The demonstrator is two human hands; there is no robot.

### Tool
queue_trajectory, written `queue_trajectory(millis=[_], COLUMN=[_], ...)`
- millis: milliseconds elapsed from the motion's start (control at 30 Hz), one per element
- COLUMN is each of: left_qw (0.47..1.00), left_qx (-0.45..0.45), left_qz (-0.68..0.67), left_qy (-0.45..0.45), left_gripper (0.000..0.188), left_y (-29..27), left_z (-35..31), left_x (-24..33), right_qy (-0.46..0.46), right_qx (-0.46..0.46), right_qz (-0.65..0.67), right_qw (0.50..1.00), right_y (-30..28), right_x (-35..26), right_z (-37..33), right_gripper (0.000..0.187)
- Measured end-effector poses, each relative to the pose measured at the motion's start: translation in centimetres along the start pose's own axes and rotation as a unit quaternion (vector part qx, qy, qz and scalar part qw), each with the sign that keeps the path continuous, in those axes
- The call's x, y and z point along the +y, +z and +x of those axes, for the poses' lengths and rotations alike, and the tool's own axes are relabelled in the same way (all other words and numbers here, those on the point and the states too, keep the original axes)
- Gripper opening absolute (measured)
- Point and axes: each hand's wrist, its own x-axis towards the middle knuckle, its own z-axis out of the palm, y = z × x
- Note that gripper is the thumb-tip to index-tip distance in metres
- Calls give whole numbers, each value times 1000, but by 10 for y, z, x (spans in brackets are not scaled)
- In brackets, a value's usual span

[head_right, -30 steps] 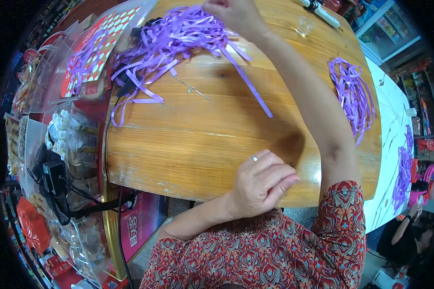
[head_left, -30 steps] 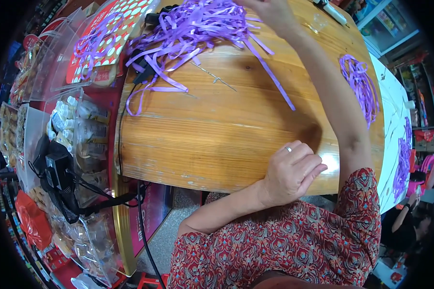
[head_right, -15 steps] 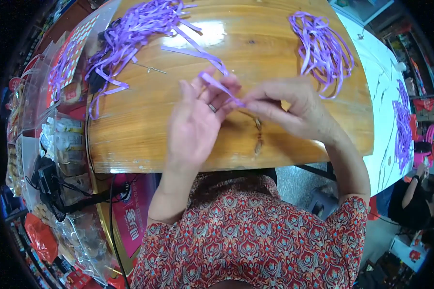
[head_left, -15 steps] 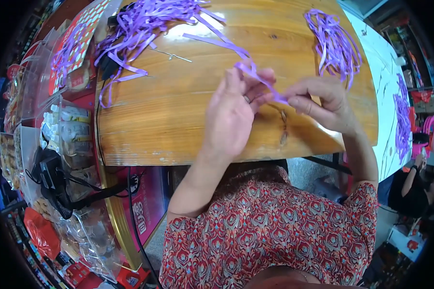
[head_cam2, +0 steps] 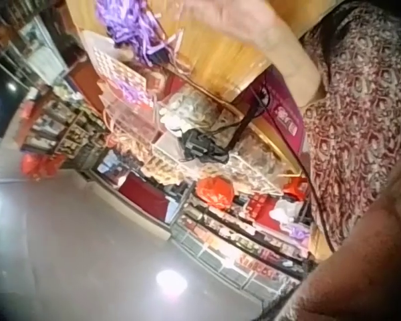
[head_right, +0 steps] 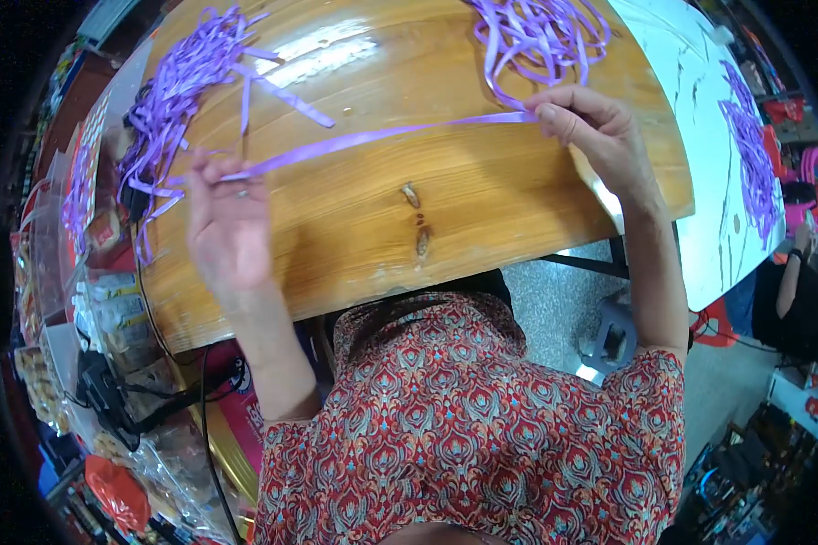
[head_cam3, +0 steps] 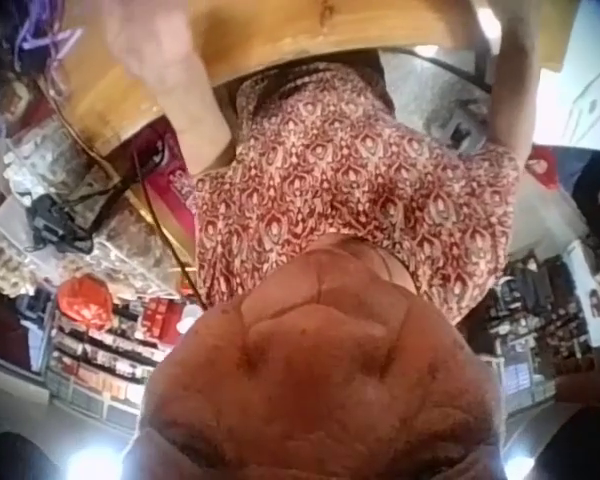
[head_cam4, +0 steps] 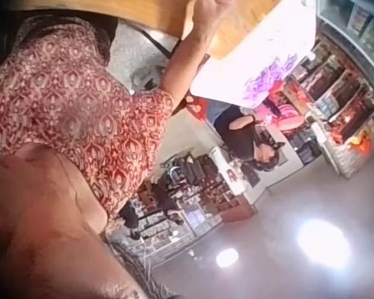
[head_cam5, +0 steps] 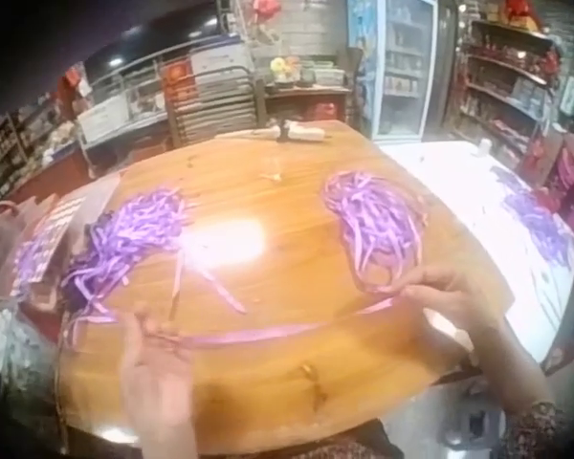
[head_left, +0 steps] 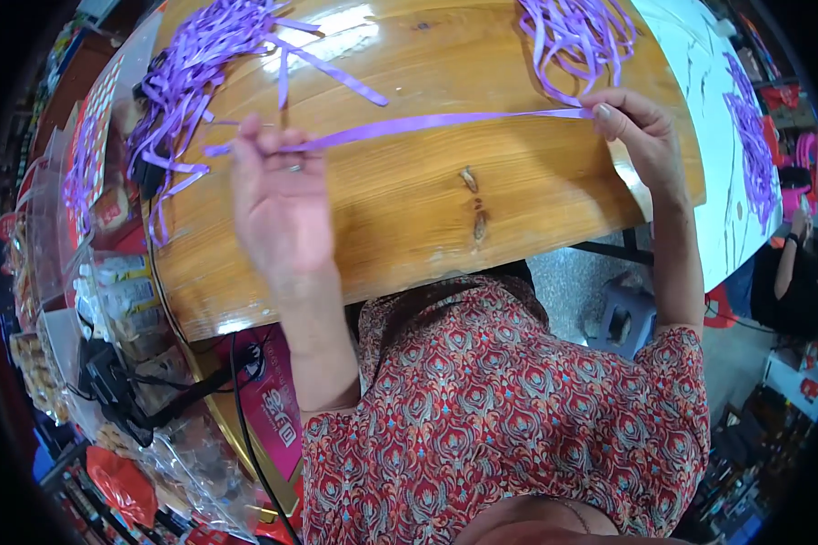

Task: The person picks up a purple ribbon from a pile on the table and rolls one end into a small cylinder by hand. They then repeatedly fold the ribbon over itself while rotating the center to form a flower shape.

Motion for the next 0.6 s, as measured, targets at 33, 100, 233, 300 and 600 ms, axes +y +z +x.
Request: queue_trajectory(millis=[33,100,233,300,600], left_qw=[998,994,851,773,908], left_qx=[-20,-43,137,190,-125], left_qz=[37,73,445,510,401], left_qy=[36,65,243,327,1], left_gripper=[27,28,22,22,22], left_y=[-5,-4,-5,0,68], left_z=[1,-1,2,3,-41], left_x=[12,22,27,15,-88], right_qy=[20,19,-1,-32,-429], right_qx=[15,9,-11,-28,30], right_qz=[13,8,-7,-41,-246], right_qw=[1000,1000,1000,998,869], right_y=[-1,-2,8,15,66], right_x=[2,5,5,-6,-44], right_z=[0,2,3,2,9], right_gripper=[16,16,15,15,19])
